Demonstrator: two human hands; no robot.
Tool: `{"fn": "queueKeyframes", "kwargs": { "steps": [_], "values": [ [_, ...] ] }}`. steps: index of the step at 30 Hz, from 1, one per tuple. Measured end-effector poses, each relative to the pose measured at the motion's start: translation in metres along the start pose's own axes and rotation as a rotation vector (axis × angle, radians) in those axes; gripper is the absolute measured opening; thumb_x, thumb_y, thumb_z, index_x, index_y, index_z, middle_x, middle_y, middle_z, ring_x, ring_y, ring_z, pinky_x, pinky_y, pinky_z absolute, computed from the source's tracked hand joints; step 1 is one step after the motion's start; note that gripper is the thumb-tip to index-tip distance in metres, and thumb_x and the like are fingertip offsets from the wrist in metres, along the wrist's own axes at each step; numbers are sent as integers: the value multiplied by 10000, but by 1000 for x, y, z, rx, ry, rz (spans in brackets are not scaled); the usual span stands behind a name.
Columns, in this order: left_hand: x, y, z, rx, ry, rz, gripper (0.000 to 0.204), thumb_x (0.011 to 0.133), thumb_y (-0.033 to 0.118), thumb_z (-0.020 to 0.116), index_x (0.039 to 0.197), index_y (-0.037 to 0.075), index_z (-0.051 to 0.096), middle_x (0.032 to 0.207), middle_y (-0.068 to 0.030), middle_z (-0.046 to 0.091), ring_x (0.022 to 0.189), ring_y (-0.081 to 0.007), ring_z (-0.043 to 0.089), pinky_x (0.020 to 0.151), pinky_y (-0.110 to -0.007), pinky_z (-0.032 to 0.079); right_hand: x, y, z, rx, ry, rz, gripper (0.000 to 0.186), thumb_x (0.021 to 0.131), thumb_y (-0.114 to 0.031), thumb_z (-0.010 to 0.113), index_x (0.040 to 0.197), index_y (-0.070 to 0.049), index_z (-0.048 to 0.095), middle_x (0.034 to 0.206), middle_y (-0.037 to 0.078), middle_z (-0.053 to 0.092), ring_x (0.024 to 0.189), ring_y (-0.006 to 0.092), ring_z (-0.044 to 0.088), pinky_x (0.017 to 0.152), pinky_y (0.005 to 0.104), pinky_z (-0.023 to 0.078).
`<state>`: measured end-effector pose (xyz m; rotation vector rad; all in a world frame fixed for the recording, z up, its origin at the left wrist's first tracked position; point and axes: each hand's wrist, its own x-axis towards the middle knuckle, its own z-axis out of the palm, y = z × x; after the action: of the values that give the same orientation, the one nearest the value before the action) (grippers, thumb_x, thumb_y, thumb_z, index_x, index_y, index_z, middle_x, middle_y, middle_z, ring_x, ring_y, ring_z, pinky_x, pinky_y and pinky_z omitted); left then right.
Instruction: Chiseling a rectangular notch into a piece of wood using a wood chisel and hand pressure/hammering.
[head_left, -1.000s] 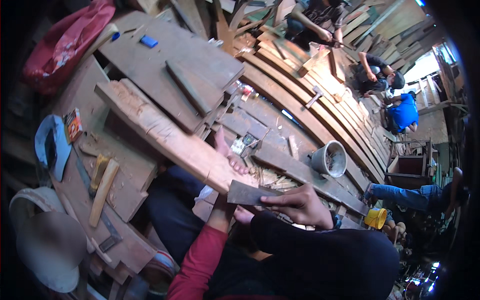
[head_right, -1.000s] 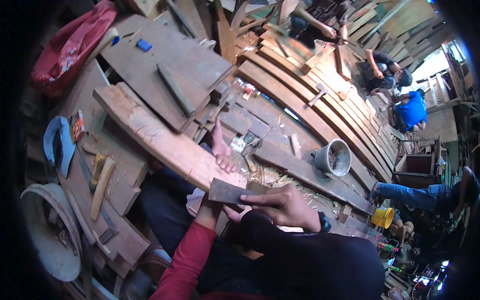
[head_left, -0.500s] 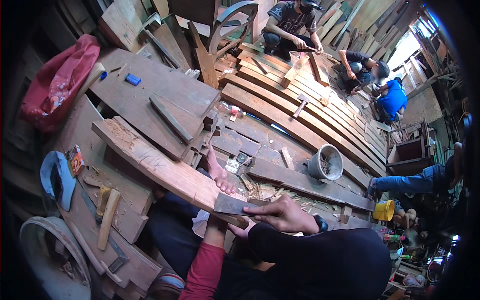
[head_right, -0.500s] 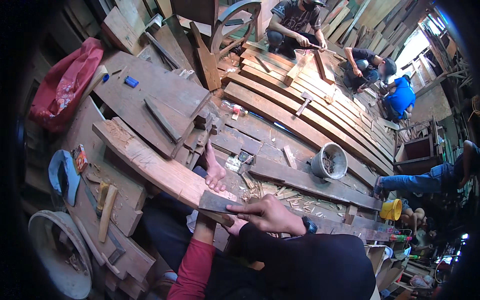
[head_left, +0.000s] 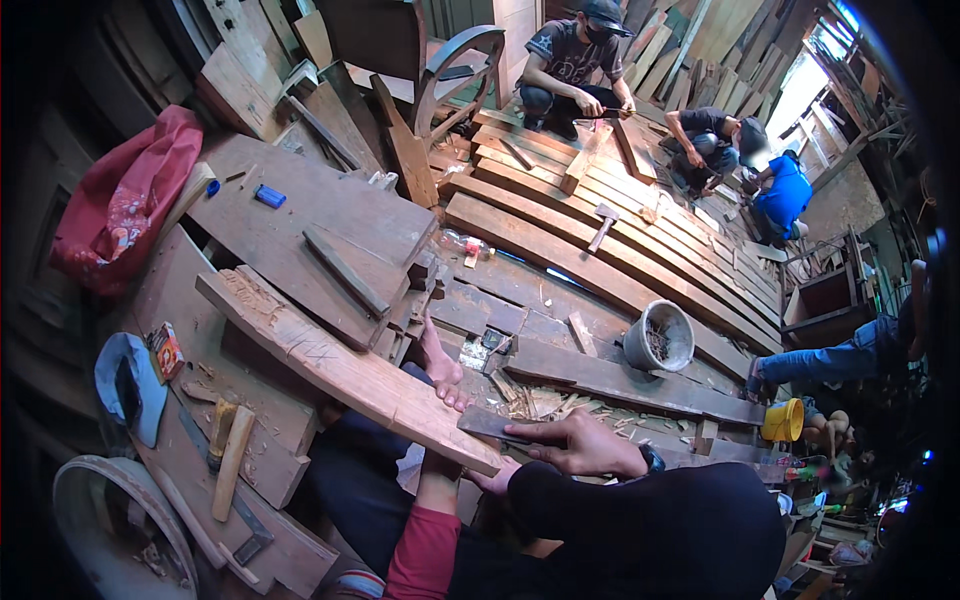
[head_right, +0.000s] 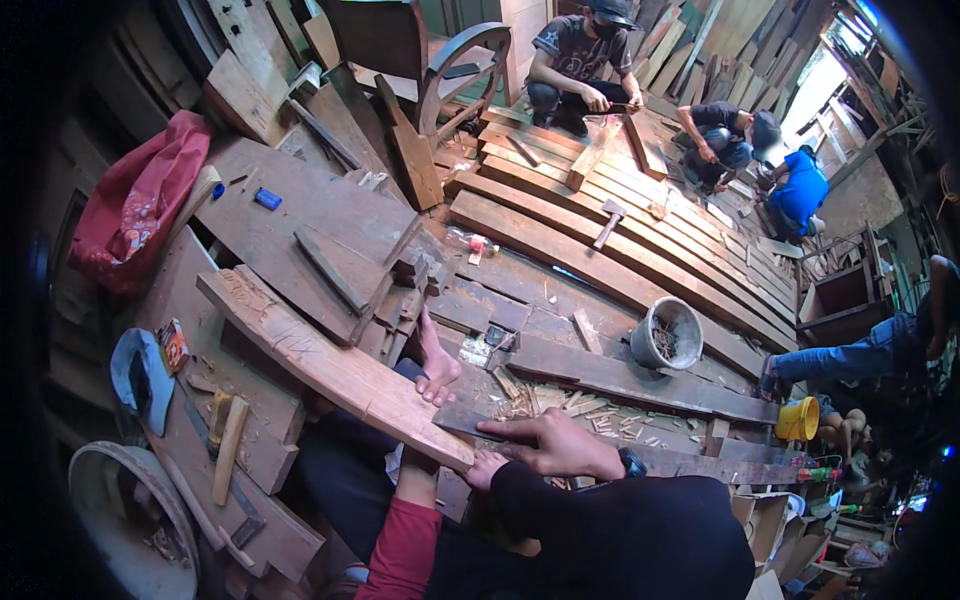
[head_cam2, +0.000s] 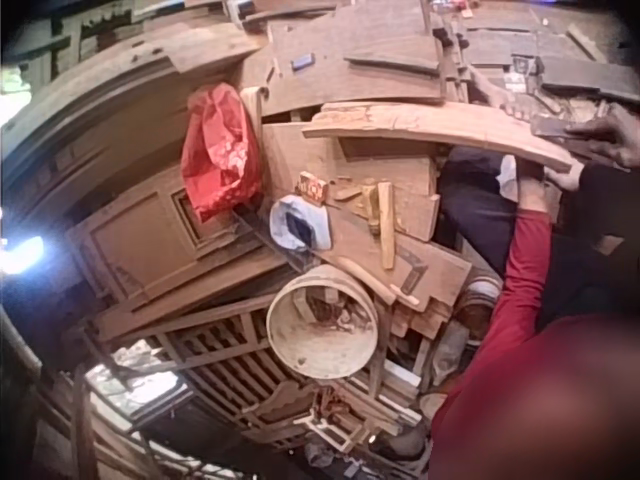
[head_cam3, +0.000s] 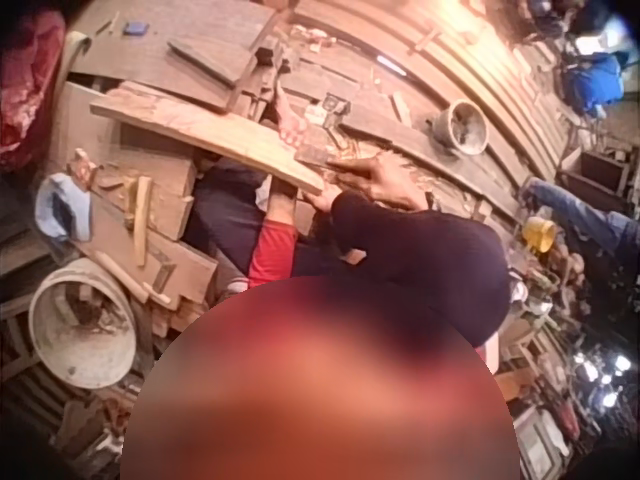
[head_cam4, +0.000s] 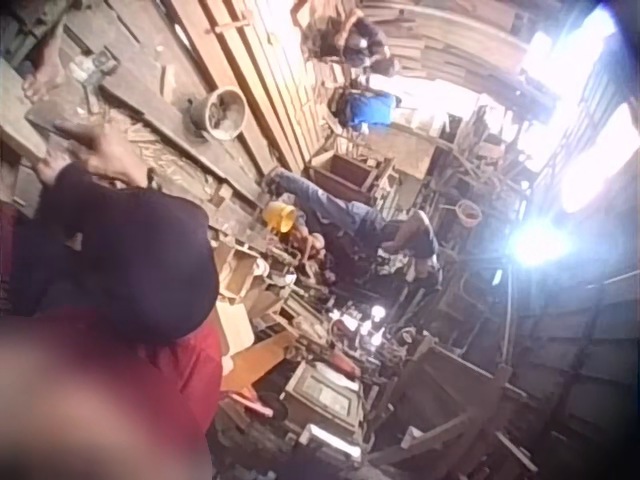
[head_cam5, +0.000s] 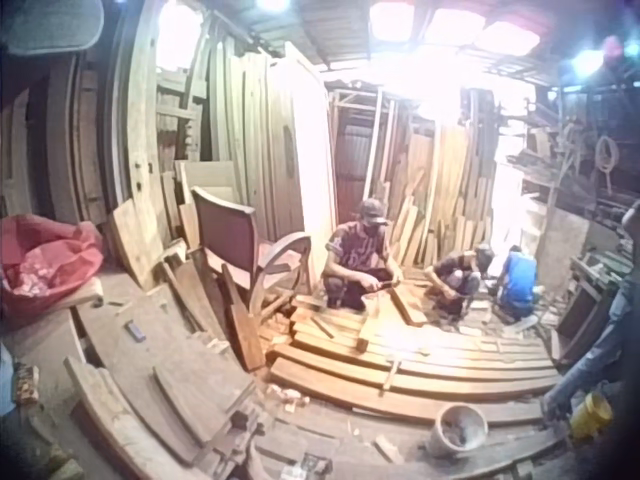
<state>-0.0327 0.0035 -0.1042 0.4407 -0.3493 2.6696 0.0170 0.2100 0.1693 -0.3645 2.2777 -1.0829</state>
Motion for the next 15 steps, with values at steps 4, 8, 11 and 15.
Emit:
{"fn": "queueKeyframes", "kwargs": {
  "steps": [4,8,11,15],
  "values": [
    [-3,-1,5,27,86,19,188,1032,274,481,1062,98,539,949,-61,582,957,-235,583,1010,-476,434,-2,14,8,21,55,-56,494,873,-181,673,1361,-230,621,831,246,674,583,348,623,603,401,494],
    [-2,-2,11,20,93,32,188,1024,277,510,1072,98,539,976,-47,581,959,-226,569,966,-413,450,0,30,15,50,156,-165,500,858,-148,688,1349,-219,631,916,219,707,628,340,661,633,379,520],
    [6,2,34,136,43,78,184,1025,265,509,1077,92,543,983,-51,590,964,-224,576,945,-391,445,1,32,17,58,143,-108,501,844,-99,698,1330,-208,647,979,209,714,643,328,678,653,369,532],
    [26,12,76,62,134,119,161,1011,233,505,1071,90,551,959,-47,603,937,-210,591,932,-364,435,-1,43,21,144,223,-168,472,862,-73,680,1325,-160,646,1087,189,714,858,293,739,777,351,559]
  ]
}}
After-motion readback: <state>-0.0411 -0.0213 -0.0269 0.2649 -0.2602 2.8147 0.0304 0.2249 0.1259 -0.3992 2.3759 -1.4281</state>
